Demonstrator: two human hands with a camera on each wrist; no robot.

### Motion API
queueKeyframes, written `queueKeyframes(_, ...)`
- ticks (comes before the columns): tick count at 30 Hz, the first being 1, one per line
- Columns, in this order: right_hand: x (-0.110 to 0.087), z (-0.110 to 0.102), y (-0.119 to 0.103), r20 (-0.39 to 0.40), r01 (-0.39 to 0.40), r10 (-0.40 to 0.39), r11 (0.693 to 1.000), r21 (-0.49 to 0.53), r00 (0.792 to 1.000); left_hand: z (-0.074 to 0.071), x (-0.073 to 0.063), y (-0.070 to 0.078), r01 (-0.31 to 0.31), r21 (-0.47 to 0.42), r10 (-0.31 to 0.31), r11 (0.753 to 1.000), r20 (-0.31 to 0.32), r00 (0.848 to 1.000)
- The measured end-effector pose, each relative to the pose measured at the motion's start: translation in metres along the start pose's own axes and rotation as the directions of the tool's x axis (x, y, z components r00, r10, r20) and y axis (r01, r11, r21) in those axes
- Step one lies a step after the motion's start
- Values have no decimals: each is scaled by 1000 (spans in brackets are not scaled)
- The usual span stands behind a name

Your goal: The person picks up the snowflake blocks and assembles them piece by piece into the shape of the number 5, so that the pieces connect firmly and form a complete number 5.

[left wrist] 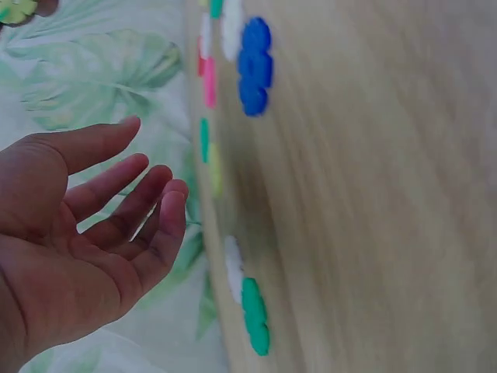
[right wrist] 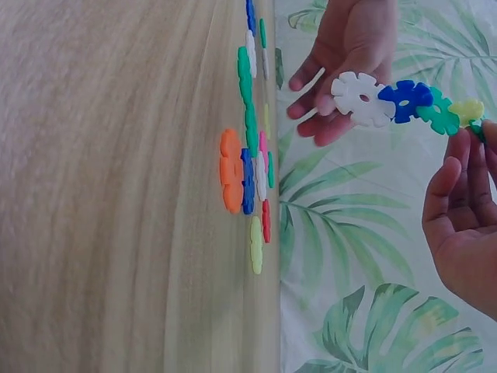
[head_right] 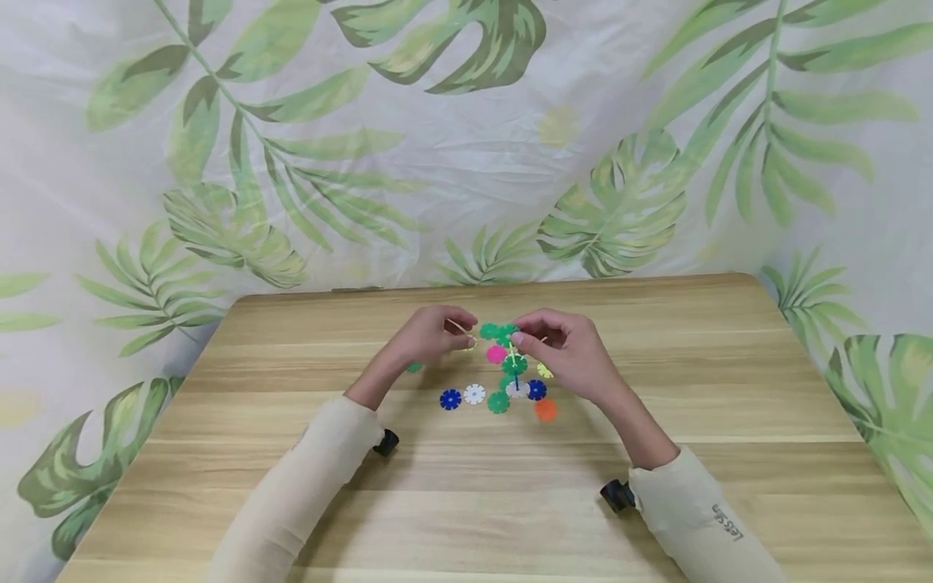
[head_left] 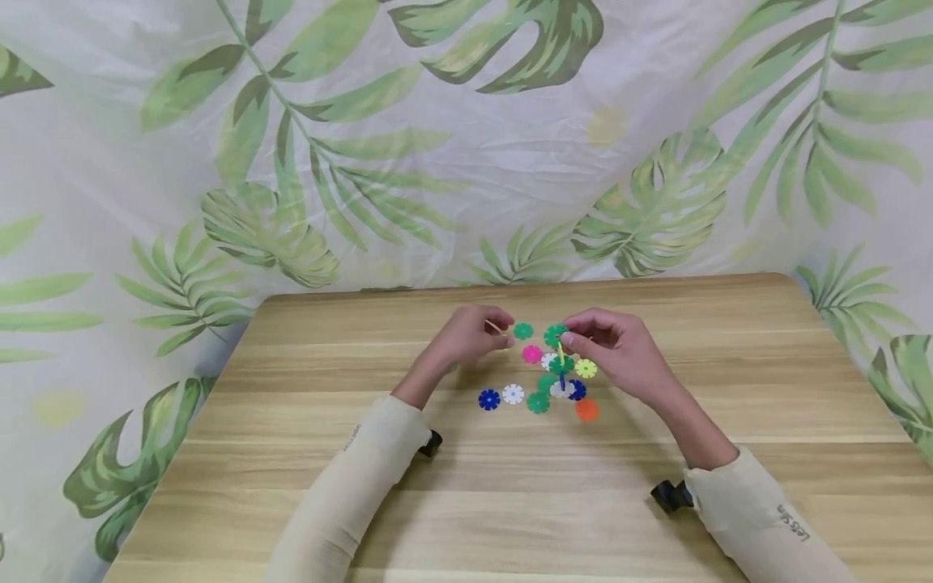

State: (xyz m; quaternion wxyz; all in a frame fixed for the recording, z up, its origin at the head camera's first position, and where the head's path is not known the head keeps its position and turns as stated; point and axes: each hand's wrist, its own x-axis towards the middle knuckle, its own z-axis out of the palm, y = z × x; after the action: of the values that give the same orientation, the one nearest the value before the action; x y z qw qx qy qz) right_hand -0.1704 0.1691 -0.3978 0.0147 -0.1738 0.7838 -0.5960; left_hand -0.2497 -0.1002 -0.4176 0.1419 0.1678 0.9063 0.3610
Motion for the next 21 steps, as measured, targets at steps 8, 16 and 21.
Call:
queueKeyframes(8, 1, -1, -1, -9, 11, -11, 1000, 5, 1000, 2, 17, -14, 29, -6, -29, 1000, 8, 1000)
queueKeyframes(16, 1, -3, -2, -10, 14, -13, 1000, 12, 1000, 7, 27, -24, 32, 44, -33, 999, 23, 999)
queueKeyframes(21, 0, -4, -2, -12, 16, -16, 1000, 22, 1000, 9, 29, -22, 20, 79, -23, 997, 40, 999)
